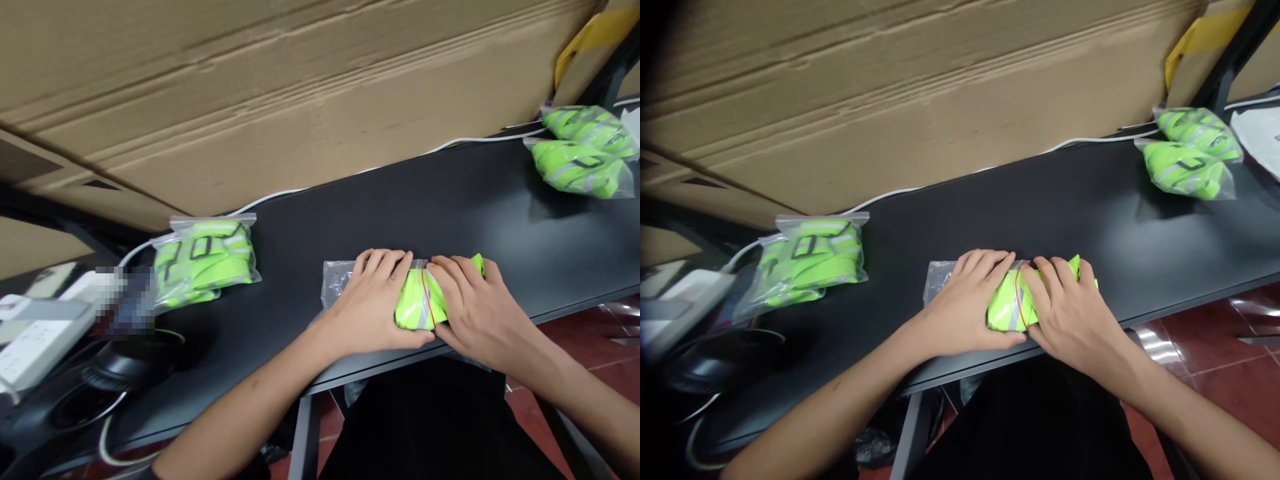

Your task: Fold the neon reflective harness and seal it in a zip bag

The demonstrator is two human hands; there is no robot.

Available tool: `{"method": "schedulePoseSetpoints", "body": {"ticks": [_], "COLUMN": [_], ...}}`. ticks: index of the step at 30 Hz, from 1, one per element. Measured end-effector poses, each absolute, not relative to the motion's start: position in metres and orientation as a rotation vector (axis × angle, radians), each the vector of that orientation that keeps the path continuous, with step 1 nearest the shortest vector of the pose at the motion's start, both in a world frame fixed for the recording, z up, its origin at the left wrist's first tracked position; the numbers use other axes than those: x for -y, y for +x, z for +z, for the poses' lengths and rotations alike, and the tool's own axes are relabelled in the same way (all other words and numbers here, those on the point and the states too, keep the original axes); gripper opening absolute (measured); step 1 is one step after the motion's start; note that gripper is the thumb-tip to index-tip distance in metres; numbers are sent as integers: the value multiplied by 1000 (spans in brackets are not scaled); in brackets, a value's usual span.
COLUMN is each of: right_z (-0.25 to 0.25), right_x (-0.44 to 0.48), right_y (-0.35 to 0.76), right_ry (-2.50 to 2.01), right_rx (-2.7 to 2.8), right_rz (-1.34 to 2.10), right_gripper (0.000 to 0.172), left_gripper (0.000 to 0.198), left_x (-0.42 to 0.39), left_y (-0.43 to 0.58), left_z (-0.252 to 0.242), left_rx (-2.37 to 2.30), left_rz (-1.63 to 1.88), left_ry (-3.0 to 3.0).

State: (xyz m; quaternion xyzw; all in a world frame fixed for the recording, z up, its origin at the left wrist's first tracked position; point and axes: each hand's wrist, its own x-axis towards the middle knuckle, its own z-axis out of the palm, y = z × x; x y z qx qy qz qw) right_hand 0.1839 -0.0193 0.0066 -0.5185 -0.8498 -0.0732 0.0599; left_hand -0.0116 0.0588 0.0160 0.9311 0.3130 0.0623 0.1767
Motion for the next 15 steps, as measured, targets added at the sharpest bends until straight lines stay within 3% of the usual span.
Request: {"method": "schedulePoseSetpoints", "body": {"ticks": [7, 15], "right_z": [9, 0], "right_x": [21, 23], "right_y": [226, 209], "right_ry": [-1233, -1428], "right_rx": [2711, 2493], "right_rz": [40, -81], "right_gripper": [54, 39], "left_gripper": [108, 108], "left_x": [-55, -45], "left_y": [-14, -7], "left_z": [15, 14], "left_rx": [-875, -921], "left_rz": [200, 205], "left_ry": [2657, 2755]}}
